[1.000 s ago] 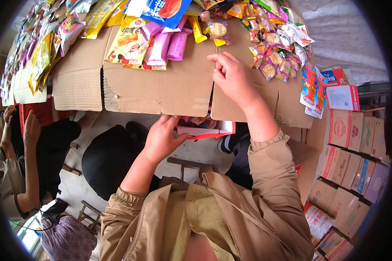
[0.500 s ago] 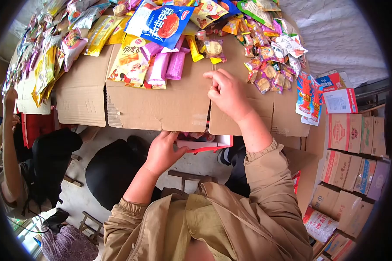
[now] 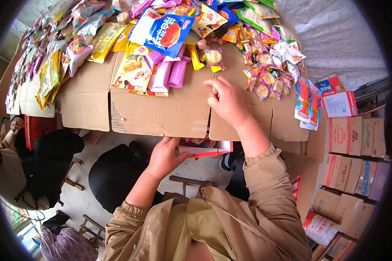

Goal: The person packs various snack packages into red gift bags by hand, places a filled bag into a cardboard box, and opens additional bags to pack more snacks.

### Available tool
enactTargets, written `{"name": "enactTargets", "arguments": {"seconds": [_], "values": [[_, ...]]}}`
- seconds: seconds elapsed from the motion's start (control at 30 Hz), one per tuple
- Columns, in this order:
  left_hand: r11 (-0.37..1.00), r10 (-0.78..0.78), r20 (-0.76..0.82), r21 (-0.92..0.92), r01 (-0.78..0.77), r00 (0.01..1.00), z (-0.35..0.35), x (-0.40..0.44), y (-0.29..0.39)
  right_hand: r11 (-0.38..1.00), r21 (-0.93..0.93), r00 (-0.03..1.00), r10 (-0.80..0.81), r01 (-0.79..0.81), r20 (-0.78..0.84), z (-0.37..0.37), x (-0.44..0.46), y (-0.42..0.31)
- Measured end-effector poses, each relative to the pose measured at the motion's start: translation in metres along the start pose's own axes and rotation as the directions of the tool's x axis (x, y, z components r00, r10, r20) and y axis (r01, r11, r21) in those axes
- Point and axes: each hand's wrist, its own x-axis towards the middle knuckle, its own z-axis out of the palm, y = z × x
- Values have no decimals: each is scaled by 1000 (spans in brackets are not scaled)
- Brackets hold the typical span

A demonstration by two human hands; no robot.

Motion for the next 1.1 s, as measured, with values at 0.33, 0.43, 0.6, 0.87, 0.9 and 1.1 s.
{"name": "enactTargets", "arguments": {"seconds": [0.33, 0.43, 0.6, 0.87, 0.9, 1.1], "values": [[999, 33, 22, 32, -33, 999, -3, -3, 0, 928, 338, 985, 173, -156, -20, -14, 5, 11], [990, 138, -54, 31, -137, 989, -1, -4, -5, 942, 335, 963, 123, -37, -241, -25, 26, 17], [992, 121, -17, 45, -120, 992, 0, -5, -9, 862, 489, 968, 219, -134, -123, -28, 94, 15], [991, 120, -24, 54, -119, 992, -2, -6, -11, 695, 709, 884, 399, -119, -243, -34, 115, 28], [992, 118, -23, 39, -118, 993, -2, -5, -9, 684, 729, 852, 399, -32, -338, -42, 106, 27], [992, 123, -21, 25, -123, 992, 0, -5, -4, 794, 598, 800, 285, 112, -528, -110, 19, 18]]}}
